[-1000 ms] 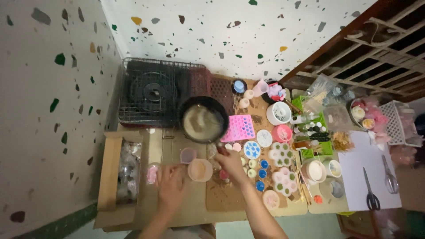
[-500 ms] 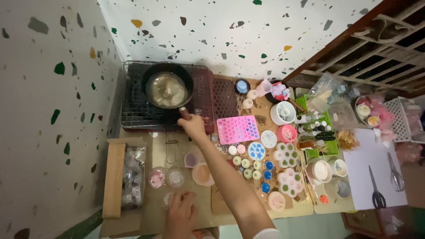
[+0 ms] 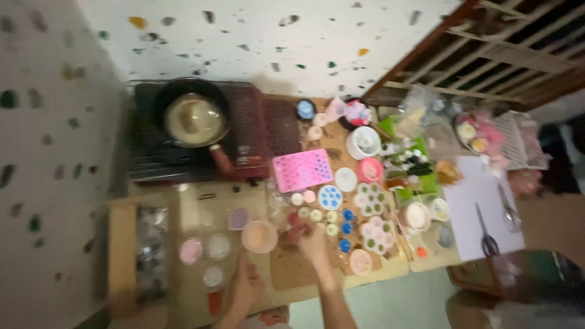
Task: Pouring melted wax into various molds and adding fragrances to create candles.
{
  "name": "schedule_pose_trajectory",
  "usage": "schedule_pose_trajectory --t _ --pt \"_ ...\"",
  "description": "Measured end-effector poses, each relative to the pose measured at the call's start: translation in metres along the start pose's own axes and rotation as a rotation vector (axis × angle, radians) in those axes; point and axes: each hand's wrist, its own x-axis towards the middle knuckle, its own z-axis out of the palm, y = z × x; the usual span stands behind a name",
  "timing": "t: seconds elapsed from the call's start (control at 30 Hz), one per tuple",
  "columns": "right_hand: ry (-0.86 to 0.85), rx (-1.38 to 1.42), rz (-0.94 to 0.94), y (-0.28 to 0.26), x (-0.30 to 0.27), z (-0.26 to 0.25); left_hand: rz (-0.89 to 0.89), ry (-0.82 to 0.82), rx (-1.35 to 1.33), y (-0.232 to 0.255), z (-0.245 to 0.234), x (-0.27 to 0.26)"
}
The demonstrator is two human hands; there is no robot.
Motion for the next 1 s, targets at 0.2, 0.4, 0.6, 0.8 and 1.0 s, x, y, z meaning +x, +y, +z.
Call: schedule_pose_trajectory --t 0.2,0.4,0.6,0.8,1.0 --pt "-0.073 0.046 -0.259 -0.043 -0.060 0.054 -0.014 0.103 -0.037 0.022 -0.005 0.012" --pt "-0.052 -0.231 0.084 -0.076 -0.074 0.045 -0.010 0.173 0.049 0.075 -0.014 0.001" --pt "0.048 -0.020 -0.117 -0.046 -0.078 0.059 0.035 0.335 0.086 0.016 0.008 0.031" --pt "0.134 0.182 -0.107 -0.065 -0.086 0.024 0.004 0.255 0.202 0.100 -0.015 -0.001" --pt "0.173 0.362 0.010 -0.063 -0.103 -0.099 0.159 0.433 0.034 0.075 0.009 -0.010"
